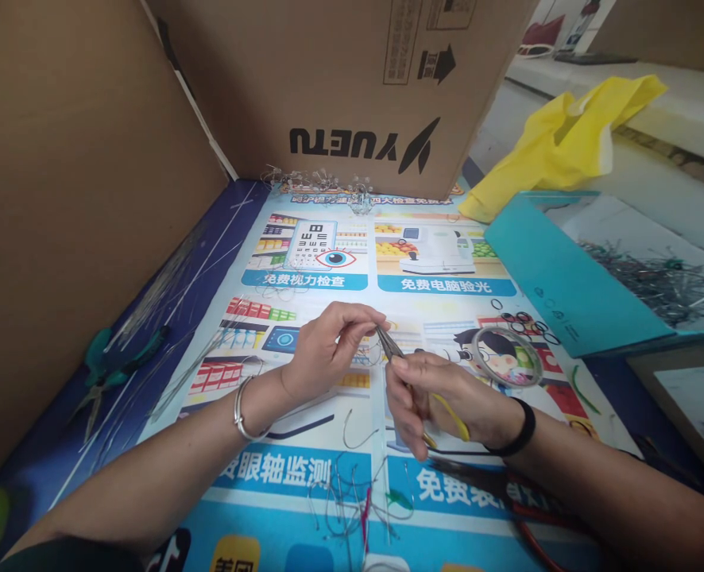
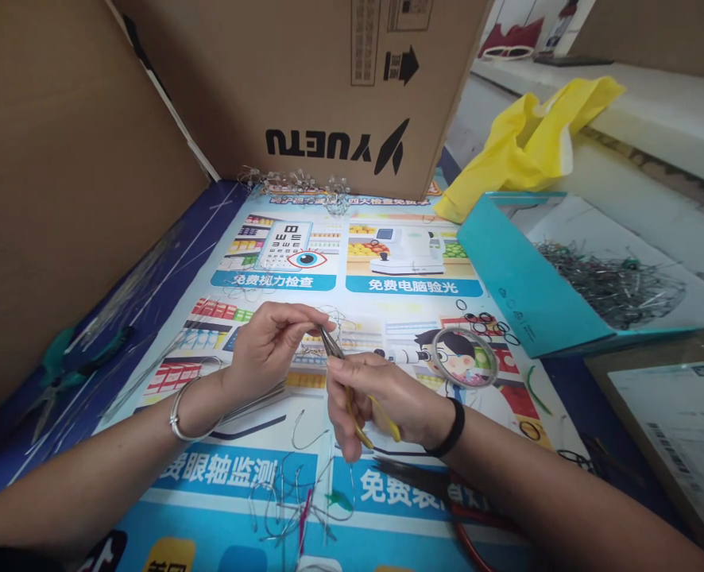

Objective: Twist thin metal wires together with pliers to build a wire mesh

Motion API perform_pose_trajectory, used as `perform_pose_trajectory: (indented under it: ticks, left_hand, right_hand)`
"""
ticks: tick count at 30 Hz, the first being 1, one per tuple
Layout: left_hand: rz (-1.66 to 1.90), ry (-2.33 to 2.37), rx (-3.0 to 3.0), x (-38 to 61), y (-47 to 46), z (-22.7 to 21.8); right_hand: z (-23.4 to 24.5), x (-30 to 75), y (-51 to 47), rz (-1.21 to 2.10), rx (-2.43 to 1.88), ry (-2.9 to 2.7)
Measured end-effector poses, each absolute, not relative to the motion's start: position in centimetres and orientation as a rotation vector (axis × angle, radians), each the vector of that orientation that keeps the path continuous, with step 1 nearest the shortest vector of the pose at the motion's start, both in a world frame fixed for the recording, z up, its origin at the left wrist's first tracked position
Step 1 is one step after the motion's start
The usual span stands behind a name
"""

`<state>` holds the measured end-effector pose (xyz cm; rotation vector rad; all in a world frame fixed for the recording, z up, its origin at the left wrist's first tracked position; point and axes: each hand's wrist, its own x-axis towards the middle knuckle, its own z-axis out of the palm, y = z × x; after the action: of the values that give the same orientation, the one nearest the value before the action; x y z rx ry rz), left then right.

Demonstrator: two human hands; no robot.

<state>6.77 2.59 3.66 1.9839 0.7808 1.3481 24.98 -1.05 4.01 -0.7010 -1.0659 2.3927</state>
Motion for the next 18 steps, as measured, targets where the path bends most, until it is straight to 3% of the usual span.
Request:
perform_pose_trajectory:
  ticks: [18]
  left_hand:
    - [1.28,0.967,2.077,6.9,2.4,3.7]
  right_hand:
    - [3.0,23.7,-2.1,2.13,-0.869,-1.213]
